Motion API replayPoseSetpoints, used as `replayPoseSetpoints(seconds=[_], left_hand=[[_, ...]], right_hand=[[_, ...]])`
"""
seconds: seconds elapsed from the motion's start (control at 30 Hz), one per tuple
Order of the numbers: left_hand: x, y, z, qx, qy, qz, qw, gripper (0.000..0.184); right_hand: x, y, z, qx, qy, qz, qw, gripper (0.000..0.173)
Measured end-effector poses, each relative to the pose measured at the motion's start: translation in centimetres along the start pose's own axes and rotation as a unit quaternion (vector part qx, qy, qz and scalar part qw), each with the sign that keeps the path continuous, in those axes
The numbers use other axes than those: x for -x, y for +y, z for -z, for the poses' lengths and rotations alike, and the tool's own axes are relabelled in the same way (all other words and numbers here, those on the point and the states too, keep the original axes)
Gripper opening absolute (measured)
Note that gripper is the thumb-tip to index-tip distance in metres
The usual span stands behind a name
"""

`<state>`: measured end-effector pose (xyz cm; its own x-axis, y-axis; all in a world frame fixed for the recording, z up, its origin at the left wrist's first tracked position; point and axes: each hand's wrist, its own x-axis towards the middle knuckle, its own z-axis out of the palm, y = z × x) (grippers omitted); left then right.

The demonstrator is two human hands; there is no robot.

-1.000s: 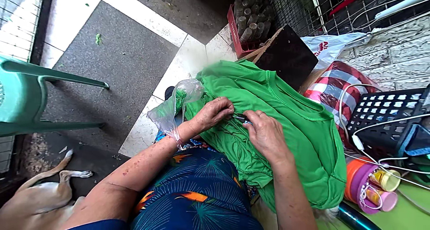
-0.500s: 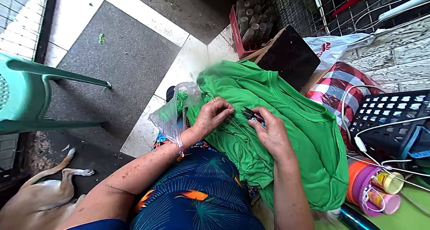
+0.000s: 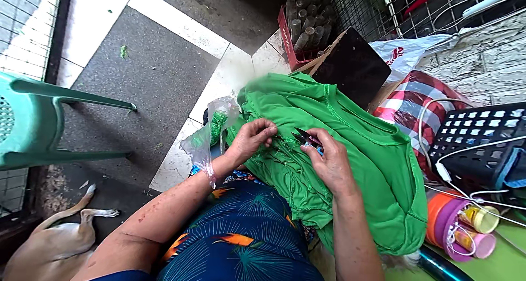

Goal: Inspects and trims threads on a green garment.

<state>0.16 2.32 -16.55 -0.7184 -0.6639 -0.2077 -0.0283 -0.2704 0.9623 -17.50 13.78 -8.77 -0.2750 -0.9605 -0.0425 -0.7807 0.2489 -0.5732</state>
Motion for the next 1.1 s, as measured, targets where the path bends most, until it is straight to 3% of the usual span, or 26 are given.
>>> replayPoseSetpoints(seconds=[0.07,0.23,0.47,0.67,0.93,1.03,1.1], left_hand=[[0.6,0.4,0.3,0.062,-0.006,0.045,0.997,0.01],[1.2,0.8,-0.4,0.076,-0.008,0.128,0.989,0.009],[1.0,0.4,-0.8,0.086,0.001,0.13,0.988,0.008],[1.0,0.2,-0.5,0.121,0.003,0.146,0.982,0.009],[1.5,0.7,-0.1,0.092,-0.011,0.159,0.983,0.009],[1.7,1.2,0.0,0.02,-0.066,0.157,0.985,0.006],[2.2,2.4,0.1,-0.055,-0.174,0.155,0.971,0.013]], right_hand=[[0.1,0.2,0.3,0.014,-0.009,0.032,0.999,0.024],[0.0,-0.2,0.8,0.108,-0.037,0.102,0.988,0.02],[-0.1,-1.3,-0.3,0.201,-0.011,0.123,0.972,0.015],[-0.3,-0.6,-0.6,0.181,-0.003,0.118,0.976,0.014],[-0.5,-0.3,0.6,0.064,-0.05,0.028,0.996,0.023],[-0.5,-0.2,0.6,0.088,-0.063,0.043,0.993,0.018],[-0.5,-0.7,0.2,0.119,-0.041,0.045,0.991,0.013]])
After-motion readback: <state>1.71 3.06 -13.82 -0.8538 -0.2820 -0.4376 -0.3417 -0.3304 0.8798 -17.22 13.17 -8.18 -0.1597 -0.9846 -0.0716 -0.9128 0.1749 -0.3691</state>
